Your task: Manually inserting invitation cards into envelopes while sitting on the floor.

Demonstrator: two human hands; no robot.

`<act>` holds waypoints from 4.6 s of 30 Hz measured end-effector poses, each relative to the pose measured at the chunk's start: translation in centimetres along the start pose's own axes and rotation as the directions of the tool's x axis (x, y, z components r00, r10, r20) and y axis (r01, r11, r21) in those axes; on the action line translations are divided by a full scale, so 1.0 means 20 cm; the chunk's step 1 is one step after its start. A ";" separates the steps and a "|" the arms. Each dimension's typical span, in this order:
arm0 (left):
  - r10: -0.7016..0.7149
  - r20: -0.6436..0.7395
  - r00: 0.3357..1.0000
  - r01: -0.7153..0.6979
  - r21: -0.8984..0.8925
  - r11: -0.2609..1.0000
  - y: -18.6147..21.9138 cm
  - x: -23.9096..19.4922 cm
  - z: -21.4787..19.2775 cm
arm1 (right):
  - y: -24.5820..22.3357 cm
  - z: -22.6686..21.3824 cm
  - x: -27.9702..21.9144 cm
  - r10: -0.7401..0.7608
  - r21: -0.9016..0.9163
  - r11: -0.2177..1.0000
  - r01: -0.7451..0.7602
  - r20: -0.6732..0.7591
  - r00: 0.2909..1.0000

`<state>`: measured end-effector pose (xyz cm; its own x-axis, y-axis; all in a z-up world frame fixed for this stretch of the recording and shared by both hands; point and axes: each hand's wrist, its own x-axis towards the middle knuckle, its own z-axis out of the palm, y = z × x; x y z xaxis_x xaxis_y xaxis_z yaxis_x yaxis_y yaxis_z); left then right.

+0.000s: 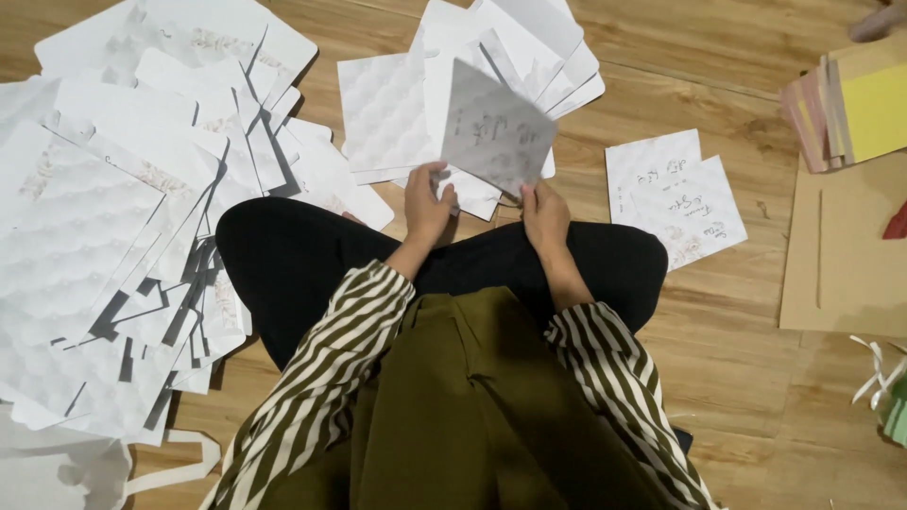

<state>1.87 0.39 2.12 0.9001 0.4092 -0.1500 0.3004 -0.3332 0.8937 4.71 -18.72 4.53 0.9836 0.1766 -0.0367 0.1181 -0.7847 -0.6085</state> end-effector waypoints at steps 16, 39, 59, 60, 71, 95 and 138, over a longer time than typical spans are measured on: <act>-0.123 -0.270 0.955 0.225 0.388 0.894 -0.19 0.71 -0.24 | 0.02 0.05 0.16 0.092 0.398 0.916 -0.051 -0.085 0.992; -0.260 -0.540 0.800 0.192 -0.181 0.965 -0.23 0.60 -0.23 | 0.09 0.09 0.15 0.287 0.623 0.730 -0.280 0.092 0.953; -0.368 -0.099 0.925 0.381 0.211 0.900 -0.43 0.43 -0.15 | 0.21 0.10 0.08 0.321 0.322 0.860 -0.395 0.260 0.911; -0.380 -0.084 0.921 0.389 0.169 0.906 -0.39 0.41 -0.15 | 0.17 0.06 0.08 0.301 0.346 0.860 -0.375 0.250 0.920; -0.345 -0.161 0.925 0.354 0.029 0.935 -0.47 0.47 -0.14 | 0.27 0.16 0.11 0.256 0.258 0.893 -0.368 0.382 0.888; -0.381 0.116 0.917 0.385 -0.014 0.923 -0.45 0.44 -0.08 | 0.33 0.20 0.12 0.327 0.341 0.846 -0.409 0.272 0.905; -0.347 0.247 0.905 0.391 -0.154 0.907 -0.30 0.23 0.00 | 0.30 0.22 0.10 0.256 0.445 0.800 -0.403 0.354 0.900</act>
<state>4.14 4.19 -3.96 0.7878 0.2759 -0.5507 0.5756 -0.0113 0.8177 6.87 -20.41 -2.59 0.8667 0.1684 -0.4695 -0.3624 -0.4340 -0.8248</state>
